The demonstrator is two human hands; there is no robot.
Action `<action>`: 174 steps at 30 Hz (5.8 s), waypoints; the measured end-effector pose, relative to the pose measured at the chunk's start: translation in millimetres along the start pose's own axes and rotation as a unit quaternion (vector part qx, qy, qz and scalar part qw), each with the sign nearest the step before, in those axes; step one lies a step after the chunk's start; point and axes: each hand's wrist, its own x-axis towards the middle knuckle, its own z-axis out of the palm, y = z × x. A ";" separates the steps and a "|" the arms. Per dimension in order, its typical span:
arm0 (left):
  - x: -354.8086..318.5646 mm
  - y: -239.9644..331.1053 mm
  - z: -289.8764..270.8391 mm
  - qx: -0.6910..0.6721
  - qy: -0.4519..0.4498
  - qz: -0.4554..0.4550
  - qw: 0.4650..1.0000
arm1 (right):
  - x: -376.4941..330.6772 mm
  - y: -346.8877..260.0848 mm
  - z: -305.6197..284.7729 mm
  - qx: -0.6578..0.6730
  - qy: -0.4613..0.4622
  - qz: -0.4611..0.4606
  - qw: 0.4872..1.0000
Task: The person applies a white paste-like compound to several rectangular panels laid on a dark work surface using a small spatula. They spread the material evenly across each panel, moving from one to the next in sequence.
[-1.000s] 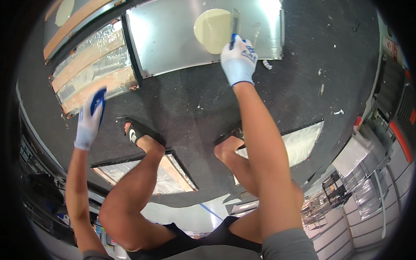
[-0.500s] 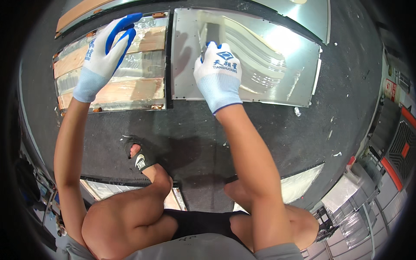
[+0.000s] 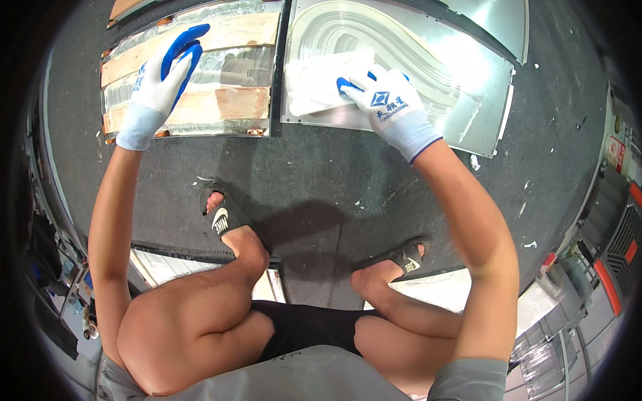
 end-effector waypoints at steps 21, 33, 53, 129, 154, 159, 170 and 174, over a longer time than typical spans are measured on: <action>-21.1 -5.0 20.7 0.060 -0.008 0.027 0.998 | -148.9 151.2 -50.8 -0.083 -0.112 0.063 0.988; 13.1 -11.0 35.4 -0.043 -0.062 0.020 0.997 | -95.9 15.6 -25.2 0.282 -0.006 0.496 0.821; 20.7 21.6 46.1 -0.011 -0.064 0.051 0.997 | -187.9 96.3 -11.9 0.171 0.008 0.499 0.850; -17.5 50.9 -9.1 -0.084 0.054 0.075 0.992 | 48.3 -21.4 -27.4 -0.032 0.080 0.215 0.973; -22.8 48.4 -4.6 -0.043 0.036 0.122 0.991 | 77.5 48.0 -20.4 -0.102 0.089 0.143 0.980; -21.5 46.9 3.1 -0.120 0.036 0.070 0.990 | 84.6 45.5 0.9 -0.093 0.072 0.142 0.983; -23.4 45.2 -2.4 -0.123 0.015 0.066 0.990 | 45.3 16.5 -50.9 0.189 -0.004 0.293 0.937; -21.3 42.0 1.0 -0.065 0.052 0.137 0.987 | 78.9 9.0 -29.1 0.357 0.066 0.414 0.835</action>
